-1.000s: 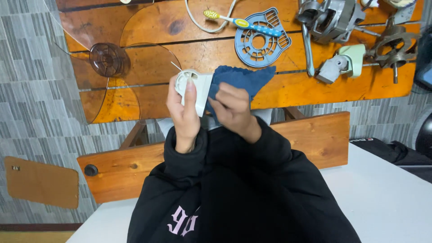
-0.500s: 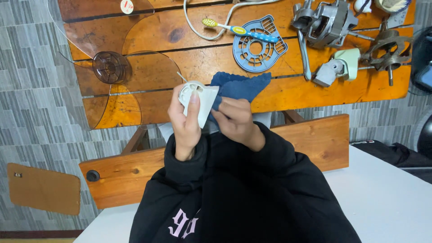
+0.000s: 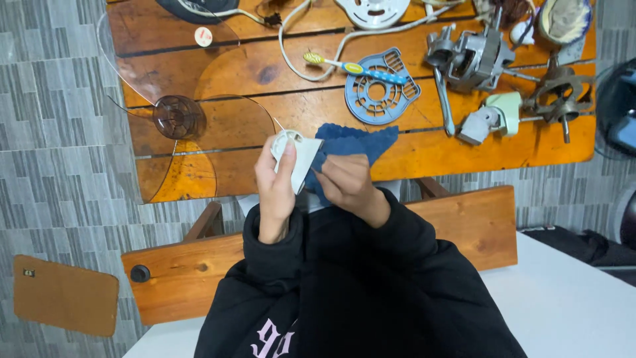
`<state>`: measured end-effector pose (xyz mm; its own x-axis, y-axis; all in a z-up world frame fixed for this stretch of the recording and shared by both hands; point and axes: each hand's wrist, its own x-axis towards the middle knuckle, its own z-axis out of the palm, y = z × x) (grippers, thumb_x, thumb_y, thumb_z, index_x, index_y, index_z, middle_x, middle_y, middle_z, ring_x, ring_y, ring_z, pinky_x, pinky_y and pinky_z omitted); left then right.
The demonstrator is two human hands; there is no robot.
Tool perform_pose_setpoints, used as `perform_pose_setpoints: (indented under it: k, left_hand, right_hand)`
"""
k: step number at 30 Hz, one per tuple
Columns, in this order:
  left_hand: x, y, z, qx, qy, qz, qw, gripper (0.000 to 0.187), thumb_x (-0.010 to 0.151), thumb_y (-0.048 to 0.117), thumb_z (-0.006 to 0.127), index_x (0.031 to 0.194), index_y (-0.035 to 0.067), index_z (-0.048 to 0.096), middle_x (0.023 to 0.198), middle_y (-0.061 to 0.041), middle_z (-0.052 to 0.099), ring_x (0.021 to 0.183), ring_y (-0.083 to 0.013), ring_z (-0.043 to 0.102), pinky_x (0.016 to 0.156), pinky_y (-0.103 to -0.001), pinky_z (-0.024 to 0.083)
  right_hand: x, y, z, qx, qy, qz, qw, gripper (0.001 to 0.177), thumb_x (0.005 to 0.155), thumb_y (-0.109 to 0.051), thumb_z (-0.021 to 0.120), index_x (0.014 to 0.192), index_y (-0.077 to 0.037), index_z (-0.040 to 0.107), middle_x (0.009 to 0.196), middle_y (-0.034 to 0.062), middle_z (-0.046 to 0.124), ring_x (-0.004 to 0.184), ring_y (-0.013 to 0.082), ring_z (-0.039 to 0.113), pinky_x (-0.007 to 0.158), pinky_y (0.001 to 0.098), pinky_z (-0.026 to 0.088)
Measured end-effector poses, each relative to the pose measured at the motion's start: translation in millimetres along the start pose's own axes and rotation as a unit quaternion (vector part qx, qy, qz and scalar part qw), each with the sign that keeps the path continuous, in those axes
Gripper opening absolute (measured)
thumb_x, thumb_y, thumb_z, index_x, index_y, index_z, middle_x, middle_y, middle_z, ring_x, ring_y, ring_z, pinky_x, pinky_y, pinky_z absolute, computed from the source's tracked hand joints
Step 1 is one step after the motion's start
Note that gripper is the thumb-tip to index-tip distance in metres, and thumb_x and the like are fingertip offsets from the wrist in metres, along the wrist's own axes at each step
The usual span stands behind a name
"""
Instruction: Cleaning a small plastic appliance component using a toothbrush and a cloth
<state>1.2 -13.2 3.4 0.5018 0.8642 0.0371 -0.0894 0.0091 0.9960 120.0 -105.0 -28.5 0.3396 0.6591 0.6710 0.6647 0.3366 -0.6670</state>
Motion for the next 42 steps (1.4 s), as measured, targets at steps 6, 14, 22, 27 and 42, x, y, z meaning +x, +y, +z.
perform_pose_setpoints:
  k: [6,14,22,27,42]
  left_hand:
    - [-3,-39,-4,0.019,0.008,0.087,0.996,0.025,0.100,0.024,0.062,0.111,0.001,0.064,0.088,-0.013,0.065,0.093,-0.0156,0.058,0.089,-0.038,0.049]
    - [-3,-14,16,-0.013,0.041,0.033,0.999,0.023,0.105,0.024,0.054,0.111,0.003,0.061,0.095,-0.004,0.060,0.094,-0.0131,0.052,0.091,-0.031,0.045]
    - [-9,-6,8,0.064,0.053,0.090,0.992,0.022,0.103,0.022,0.057,0.107,0.001,0.063,0.088,-0.011,0.064,0.087,-0.0140,0.054,0.086,-0.034,0.050]
    - [-4,-101,-6,0.079,0.093,0.205,0.971,0.033,0.093,0.033,0.062,0.104,0.001,0.061,0.073,-0.012,0.058,0.070,-0.0166,0.058,0.067,-0.032,0.050]
    - [-4,-10,19,0.049,0.071,0.093,0.992,0.024,0.103,0.021,0.057,0.113,-0.001,0.061,0.097,-0.015,0.062,0.100,-0.0178,0.053,0.095,-0.040,0.046]
  right_hand:
    - [-36,7,3,0.319,0.031,0.302,0.898,0.046,0.097,0.001,0.061,0.059,-0.015,0.043,0.051,-0.0090,0.038,0.056,0.0002,0.033,0.042,0.0200,0.029]
    - [-23,9,9,0.228,0.074,0.201,0.950,0.042,0.099,-0.003,0.068,0.062,-0.012,0.049,0.055,-0.0023,0.047,0.053,0.0150,0.047,0.042,0.0229,0.038]
    - [-18,11,-1,0.185,-0.006,0.077,0.980,0.036,0.093,0.002,0.069,0.061,-0.007,0.058,0.049,0.0051,0.046,0.035,0.0310,0.040,0.037,0.0263,0.039]
    - [-4,-11,0,0.446,0.127,0.456,0.760,0.013,0.086,-0.003,0.080,0.087,0.004,0.069,0.072,0.0086,0.071,0.071,0.0118,0.070,0.061,0.0297,0.060]
    - [-1,-2,-2,0.139,0.022,0.139,0.980,0.042,0.093,-0.003,0.071,0.056,-0.012,0.052,0.043,0.0021,0.046,0.037,0.0249,0.041,0.041,0.0246,0.039]
